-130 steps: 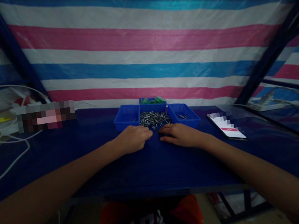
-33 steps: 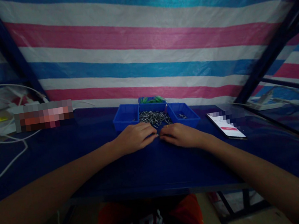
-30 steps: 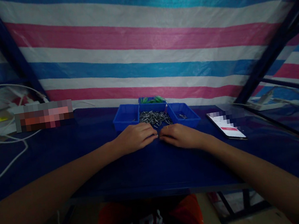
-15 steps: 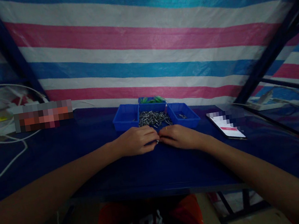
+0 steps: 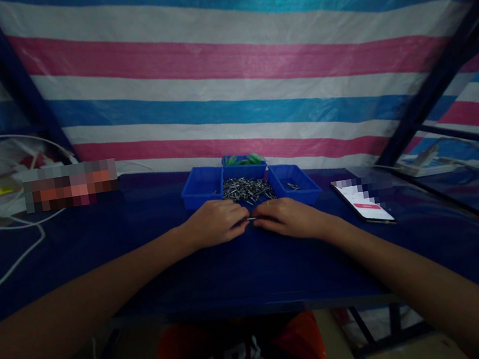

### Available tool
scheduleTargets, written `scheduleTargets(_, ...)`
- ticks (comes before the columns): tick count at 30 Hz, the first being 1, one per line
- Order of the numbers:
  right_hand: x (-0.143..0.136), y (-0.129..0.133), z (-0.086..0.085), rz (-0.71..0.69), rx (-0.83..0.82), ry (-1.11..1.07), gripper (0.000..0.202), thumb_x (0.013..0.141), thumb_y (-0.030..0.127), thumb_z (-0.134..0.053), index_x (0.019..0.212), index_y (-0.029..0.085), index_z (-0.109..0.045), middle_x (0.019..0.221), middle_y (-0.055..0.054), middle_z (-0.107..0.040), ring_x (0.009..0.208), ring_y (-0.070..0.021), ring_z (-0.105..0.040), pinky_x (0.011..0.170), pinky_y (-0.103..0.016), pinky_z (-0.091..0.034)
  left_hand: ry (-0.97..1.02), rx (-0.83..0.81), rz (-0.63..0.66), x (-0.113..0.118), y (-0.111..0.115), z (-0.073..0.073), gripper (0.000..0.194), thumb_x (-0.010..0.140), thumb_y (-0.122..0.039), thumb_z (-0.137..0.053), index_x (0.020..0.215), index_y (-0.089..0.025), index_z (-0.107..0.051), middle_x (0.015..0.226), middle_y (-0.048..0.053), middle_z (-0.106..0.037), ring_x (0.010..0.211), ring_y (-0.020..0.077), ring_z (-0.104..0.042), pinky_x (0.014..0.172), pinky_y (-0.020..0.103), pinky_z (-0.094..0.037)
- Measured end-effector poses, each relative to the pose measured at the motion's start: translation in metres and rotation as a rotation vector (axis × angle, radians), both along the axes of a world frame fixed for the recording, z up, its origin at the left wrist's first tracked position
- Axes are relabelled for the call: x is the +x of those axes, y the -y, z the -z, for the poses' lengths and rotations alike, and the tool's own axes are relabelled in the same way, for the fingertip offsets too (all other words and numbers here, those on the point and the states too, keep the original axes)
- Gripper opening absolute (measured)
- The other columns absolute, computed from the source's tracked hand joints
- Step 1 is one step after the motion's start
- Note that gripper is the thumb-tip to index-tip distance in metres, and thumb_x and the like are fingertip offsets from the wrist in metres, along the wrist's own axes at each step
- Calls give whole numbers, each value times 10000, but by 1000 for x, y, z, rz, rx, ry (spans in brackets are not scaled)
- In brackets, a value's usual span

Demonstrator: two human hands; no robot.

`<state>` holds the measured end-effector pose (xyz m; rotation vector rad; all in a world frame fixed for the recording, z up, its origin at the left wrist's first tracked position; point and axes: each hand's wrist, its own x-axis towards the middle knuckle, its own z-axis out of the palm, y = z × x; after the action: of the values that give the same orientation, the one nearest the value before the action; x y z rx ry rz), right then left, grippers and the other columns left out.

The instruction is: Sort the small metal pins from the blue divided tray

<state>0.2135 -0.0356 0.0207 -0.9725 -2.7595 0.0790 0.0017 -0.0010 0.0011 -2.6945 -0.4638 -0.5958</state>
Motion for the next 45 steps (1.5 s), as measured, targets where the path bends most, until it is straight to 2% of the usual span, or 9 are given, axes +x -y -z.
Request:
scheduleTargets(5,0,-1,1,9,22,11,226,927,258,-389,881,142,-578,803,-50,-619,726,-135,-562,684,-256,-401,-13,7,-9,0,0,1,222,895,-297,-423,886,-164,-601,741,18,-623,705,138,-567,629,246,-402)
scheduleTargets(10,3,-4,-1,41,41,25,233,926,249,-384,857,139,-577,796,-55,-619,715,-135,-554,677,-257,-385,-30,-34,-102,0,1,-1,237,884,-331,-432,851,-168,-600,732,19,-618,702,144,-575,606,245,-398)
scheduleTargets(17,8,-7,-4,103,42,31,212,920,234,-389,847,151,-570,779,-45,-622,688,-131,-550,643,-253,-365,-78,-89,-190,-1,3,-7,166,843,-249,-443,793,-166,-579,722,14,-609,681,136,-567,585,234,-385)
scheduleTargets(24,7,-6,-5,113,26,31,221,921,233,-385,821,152,-564,764,-43,-619,680,-129,-546,643,-250,-362,-68,-112,-228,0,4,-8,178,859,-278,-435,824,-171,-574,737,12,-610,694,137,-572,586,233,-386)
scheduleTargets(34,7,-6,-5,107,13,11,221,919,233,-386,832,154,-573,758,-39,-613,677,-128,-538,643,-259,-364,-41,-58,-175,-2,0,-3,180,870,-251,-425,819,-168,-576,732,11,-608,679,132,-573,575,232,-395)
scheduleTargets(45,6,-6,-4,82,17,29,197,904,209,-411,806,147,-570,724,-28,-588,643,-116,-513,620,-247,-349,28,-4,-119,-2,2,-5,184,870,-246,-426,837,-164,-588,760,11,-607,715,123,-568,628,233,-412)
